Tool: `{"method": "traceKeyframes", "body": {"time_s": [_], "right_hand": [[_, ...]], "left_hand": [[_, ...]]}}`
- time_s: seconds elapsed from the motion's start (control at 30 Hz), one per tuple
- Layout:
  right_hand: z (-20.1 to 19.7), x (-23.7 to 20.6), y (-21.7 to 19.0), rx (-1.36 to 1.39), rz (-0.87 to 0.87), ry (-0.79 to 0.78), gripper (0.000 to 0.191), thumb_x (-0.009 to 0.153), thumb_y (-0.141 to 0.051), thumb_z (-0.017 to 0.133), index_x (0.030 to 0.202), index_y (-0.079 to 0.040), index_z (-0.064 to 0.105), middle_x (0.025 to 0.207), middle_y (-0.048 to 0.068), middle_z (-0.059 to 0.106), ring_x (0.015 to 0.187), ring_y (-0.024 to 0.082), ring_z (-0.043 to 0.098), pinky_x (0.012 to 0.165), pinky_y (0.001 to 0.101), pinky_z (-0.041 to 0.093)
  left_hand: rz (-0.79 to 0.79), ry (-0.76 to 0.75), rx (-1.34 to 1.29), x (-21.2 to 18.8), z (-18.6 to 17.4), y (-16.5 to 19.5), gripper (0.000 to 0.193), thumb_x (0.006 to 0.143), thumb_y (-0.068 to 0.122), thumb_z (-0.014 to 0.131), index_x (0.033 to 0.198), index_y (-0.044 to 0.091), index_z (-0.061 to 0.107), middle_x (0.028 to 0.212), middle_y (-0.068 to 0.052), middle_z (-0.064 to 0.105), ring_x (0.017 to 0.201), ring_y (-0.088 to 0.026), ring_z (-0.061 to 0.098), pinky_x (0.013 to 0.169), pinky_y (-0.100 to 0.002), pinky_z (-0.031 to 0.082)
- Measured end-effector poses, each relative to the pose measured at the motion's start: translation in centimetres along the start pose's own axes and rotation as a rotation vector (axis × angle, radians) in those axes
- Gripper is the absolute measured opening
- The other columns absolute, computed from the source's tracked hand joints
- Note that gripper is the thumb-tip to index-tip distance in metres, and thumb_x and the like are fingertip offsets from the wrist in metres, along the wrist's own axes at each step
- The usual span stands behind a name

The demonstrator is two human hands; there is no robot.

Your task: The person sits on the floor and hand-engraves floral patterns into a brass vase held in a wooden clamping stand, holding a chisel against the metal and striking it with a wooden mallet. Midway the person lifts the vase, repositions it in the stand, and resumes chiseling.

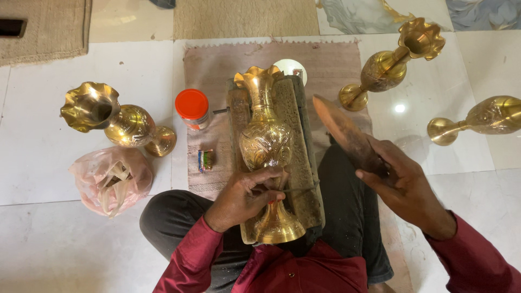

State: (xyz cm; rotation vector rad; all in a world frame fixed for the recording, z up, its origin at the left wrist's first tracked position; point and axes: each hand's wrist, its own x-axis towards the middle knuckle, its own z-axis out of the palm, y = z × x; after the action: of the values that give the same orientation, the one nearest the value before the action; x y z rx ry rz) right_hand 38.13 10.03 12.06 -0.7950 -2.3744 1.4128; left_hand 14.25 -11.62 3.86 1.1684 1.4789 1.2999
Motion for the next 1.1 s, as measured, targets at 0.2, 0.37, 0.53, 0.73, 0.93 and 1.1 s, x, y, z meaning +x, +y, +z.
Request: {"method": "traceKeyframes", "body": {"time_s": [0.2, 0.37, 0.53, 0.73, 0.93, 1.1], "right_hand": [[0.1, 0.0, 0.2, -0.073, -0.139, 0.046, 0.065, 0.086, -0.002, 0.071, 0.145, -0.02, 0.051, 0.131, 0.01, 0.062, 0.11, 0.021, 0.066, 0.081, 0.0296, 0.061], [0.0, -0.2, 0.7, -0.358, -0.298, 0.001, 0.063, 0.084, 0.003, 0.069, 0.143, -0.017, 0.058, 0.133, 0.015, 0.06, 0.116, 0.026, 0.065, 0.087, 0.034, 0.06], [0.2, -0.2, 0.0, -0.3, -0.151, 0.055, 0.068, 0.085, -0.002, 0.073, 0.147, -0.023, 0.054, 0.125, 0.007, 0.066, 0.1, 0.023, 0.068, 0.078, 0.0363, 0.06], [0.4, -0.2, -1.6, -0.631, -0.278, -0.011, 0.07, 0.082, -0.003, 0.071, 0.147, -0.022, 0.055, 0.122, 0.011, 0.065, 0.11, 0.03, 0.062, 0.092, 0.0448, 0.051], [0.7, 1.0, -1.7, -0.681, -0.226, -0.072, 0.066, 0.085, -0.008, 0.071, 0.146, -0.024, 0.054, 0.121, 0.009, 0.064, 0.106, 0.027, 0.063, 0.087, 0.0446, 0.053], [0.4, 2.3, -2.5, -0.832, -0.372, -0.072, 0.067, 0.081, -0.005, 0.071, 0.143, -0.027, 0.057, 0.115, 0.006, 0.065, 0.103, 0.026, 0.063, 0.088, 0.0457, 0.053]], "left_hand": [[0.004, -0.025, -0.026, 0.0, -0.3, 0.0, 0.051, 0.087, 0.002, 0.078, 0.136, 0.002, 0.062, 0.098, -0.007, 0.08, 0.088, -0.012, 0.077, 0.079, -0.026, 0.065], [-0.043, -0.037, -0.062, 0.0, -0.3, -0.2, 0.048, 0.088, 0.0, 0.077, 0.134, 0.003, 0.064, 0.095, -0.008, 0.08, 0.088, -0.015, 0.078, 0.08, -0.028, 0.066], [0.026, -0.027, -0.076, -0.2, -0.2, -0.9, 0.05, 0.088, -0.003, 0.075, 0.136, 0.005, 0.063, 0.102, -0.007, 0.08, 0.093, -0.016, 0.079, 0.085, -0.03, 0.067], [0.115, 0.127, -0.11, -1.3, 0.2, -2.1, 0.044, 0.089, -0.003, 0.075, 0.131, 0.007, 0.066, 0.097, -0.006, 0.076, 0.093, -0.014, 0.077, 0.086, -0.03, 0.068], [0.091, 0.214, -0.118, -1.7, 1.0, -3.1, 0.042, 0.087, -0.002, 0.079, 0.127, 0.004, 0.066, 0.095, -0.005, 0.076, 0.091, -0.013, 0.077, 0.083, -0.03, 0.068], [0.053, 0.264, -0.039, -2.0, 1.5, -2.8, 0.042, 0.086, -0.002, 0.08, 0.125, 0.002, 0.065, 0.095, -0.007, 0.08, 0.089, -0.013, 0.078, 0.081, -0.029, 0.067]]}}
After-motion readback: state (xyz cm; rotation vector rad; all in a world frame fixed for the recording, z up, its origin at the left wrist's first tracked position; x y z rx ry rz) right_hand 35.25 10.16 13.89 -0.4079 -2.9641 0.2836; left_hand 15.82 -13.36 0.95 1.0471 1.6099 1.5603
